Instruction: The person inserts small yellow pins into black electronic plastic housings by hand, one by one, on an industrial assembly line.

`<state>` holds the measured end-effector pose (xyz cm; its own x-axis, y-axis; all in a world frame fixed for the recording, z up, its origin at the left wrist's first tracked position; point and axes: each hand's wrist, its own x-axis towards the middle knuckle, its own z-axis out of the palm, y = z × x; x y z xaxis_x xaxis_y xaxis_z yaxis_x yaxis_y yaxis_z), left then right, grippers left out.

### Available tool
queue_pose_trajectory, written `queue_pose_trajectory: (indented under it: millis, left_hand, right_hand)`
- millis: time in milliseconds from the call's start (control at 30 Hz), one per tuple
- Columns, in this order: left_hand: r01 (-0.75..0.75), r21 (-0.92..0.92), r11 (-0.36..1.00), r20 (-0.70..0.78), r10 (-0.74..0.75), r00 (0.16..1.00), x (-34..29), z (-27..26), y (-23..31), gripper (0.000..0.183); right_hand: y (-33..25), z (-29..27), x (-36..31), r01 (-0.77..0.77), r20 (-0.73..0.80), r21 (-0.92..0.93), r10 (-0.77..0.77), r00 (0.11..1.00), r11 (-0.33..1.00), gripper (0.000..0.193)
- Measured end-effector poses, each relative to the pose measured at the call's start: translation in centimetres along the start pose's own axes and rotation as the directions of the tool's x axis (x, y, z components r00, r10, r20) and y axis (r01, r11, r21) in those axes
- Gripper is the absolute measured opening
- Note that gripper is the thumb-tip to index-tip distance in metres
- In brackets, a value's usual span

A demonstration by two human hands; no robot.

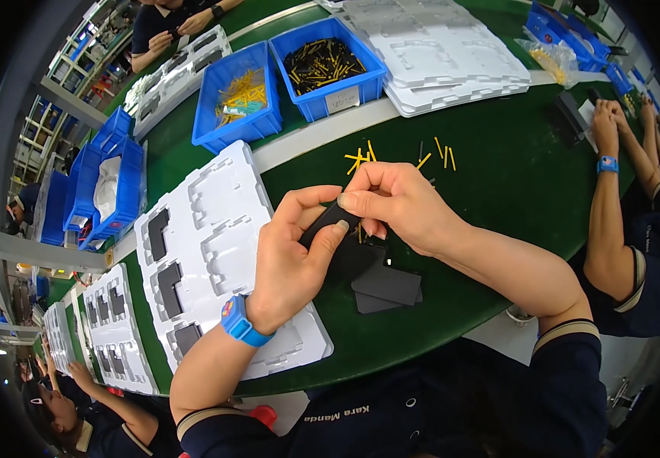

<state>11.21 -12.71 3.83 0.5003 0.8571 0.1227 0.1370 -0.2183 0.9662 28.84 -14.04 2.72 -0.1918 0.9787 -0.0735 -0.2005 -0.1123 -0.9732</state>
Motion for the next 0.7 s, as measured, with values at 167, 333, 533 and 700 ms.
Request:
queue_pose_trajectory:
  millis: [167, 333, 533, 700]
  left_hand:
    - [0.006, -0.011, 1.0, 0.013, -0.006, 1.0, 0.4, -0.4, -0.3, 0.03]
    - [0.044, -0.128, 0.991, 0.041, -0.039, 0.998, 0.6, -0.8, -1.0, 0.029]
    - [0.1, -0.174, 0.98, 0.009, -0.1, 0.995, 0.8, -1.0, -0.8, 0.03]
    - [0.147, -0.261, 0.954, 0.028, -0.145, 0.989, 0.9, -1.2, -0.9, 0.029]
  right_hand:
    - [-0.1, -0.5, 0.2, -0.065, 0.008, 0.036, 0.064, 0.998, 0.997, 0.017]
    - [-0.3, -0.8, 0.2, -0.037, 0.023, -0.031, 0.038, 0.999, 0.999, 0.019]
    - [-0.8, -0.8, 0.1, -0.021, 0.028, -0.172, 0.026, 0.999, 0.985, 0.018]
    - [-1.0, -0.8, 0.0, 0.01, 0.066, -0.209, 0.004, 0.998, 0.978, 0.013]
